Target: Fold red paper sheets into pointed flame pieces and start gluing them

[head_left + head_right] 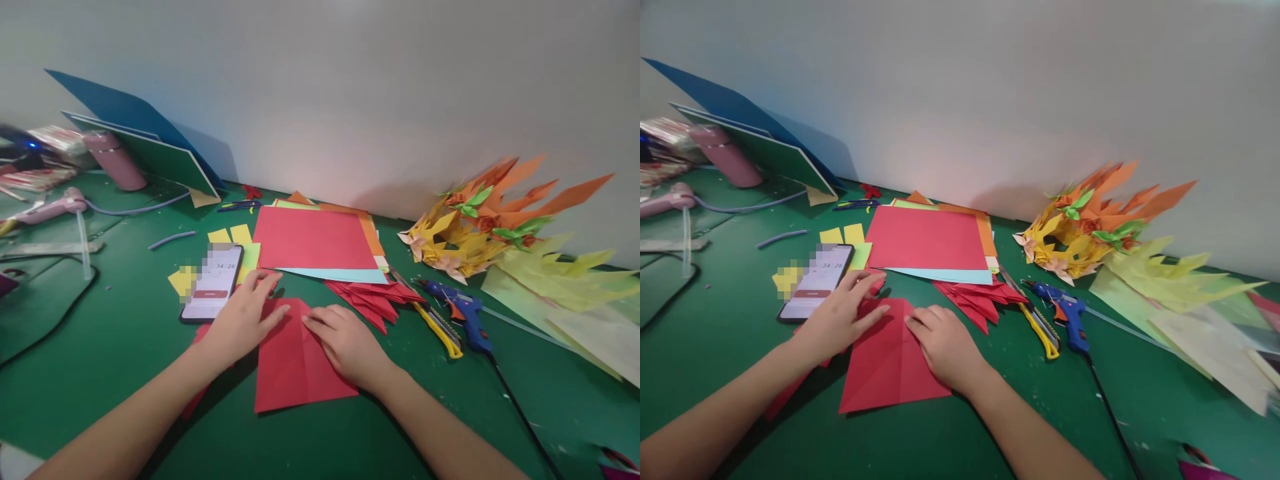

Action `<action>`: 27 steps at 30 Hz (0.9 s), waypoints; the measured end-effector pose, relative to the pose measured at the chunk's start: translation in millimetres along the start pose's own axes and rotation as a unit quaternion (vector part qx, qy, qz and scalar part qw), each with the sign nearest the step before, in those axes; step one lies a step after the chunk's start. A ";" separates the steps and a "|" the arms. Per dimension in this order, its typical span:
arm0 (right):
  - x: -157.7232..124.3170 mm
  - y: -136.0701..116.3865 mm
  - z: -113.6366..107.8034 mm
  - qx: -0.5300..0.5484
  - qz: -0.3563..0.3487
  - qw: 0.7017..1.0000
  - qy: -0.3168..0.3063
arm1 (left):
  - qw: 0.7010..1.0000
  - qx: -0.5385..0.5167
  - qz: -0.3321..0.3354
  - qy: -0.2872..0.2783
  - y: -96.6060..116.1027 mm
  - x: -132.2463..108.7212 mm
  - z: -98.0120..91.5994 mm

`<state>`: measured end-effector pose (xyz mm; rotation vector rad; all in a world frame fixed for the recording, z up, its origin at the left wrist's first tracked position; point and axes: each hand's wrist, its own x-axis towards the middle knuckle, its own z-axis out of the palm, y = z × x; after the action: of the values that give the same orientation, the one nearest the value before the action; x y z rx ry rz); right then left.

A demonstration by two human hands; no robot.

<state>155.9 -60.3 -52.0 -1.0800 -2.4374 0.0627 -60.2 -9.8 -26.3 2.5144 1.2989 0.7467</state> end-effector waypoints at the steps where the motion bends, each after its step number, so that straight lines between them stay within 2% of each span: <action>1: 0.0 -0.7 0.2 -0.001 0.003 1.000 0.000 | 1.000 -0.007 -0.005 -0.003 0.4 -0.6 0.3; 3: 0.3 -1.9 0.3 -0.001 0.010 1.000 0.004 | 1.000 -0.026 -0.014 0.006 2.2 -1.6 1.2; 9: 0.6 0.5 0.0 0.005 0.025 1.000 0.019 | 0.987 -0.133 -0.044 0.079 6.0 -0.9 5.2; 11: 0.4 2.4 0.2 0.006 0.027 0.999 0.028 | 0.982 -0.173 -0.035 0.074 5.7 0.3 6.2; 13: 0.4 3.6 0.2 0.010 0.028 0.999 0.035 | 0.982 -0.186 -0.009 0.045 5.8 1.3 6.3; 17: 1.2 3.5 -0.8 0.025 0.032 0.998 0.040 | 0.990 -0.133 0.052 -0.020 7.6 1.6 4.0; 22: 1.5 2.9 -1.7 0.040 0.029 0.998 0.047 | 0.997 -0.041 0.062 -0.015 6.0 0.0 2.2; 24: 1.2 3.2 -1.8 0.041 0.030 0.998 0.046 | 0.995 -0.019 0.100 -0.012 5.4 0.3 2.3; 27: 1.0 3.9 -2.3 0.038 0.029 0.998 0.043 | 0.983 -0.004 0.181 -0.039 7.3 1.2 2.7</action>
<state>159.0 -57.2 -50.4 -1.0965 -2.3089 0.1228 -53.1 -13.0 -25.3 2.7777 0.8181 0.7081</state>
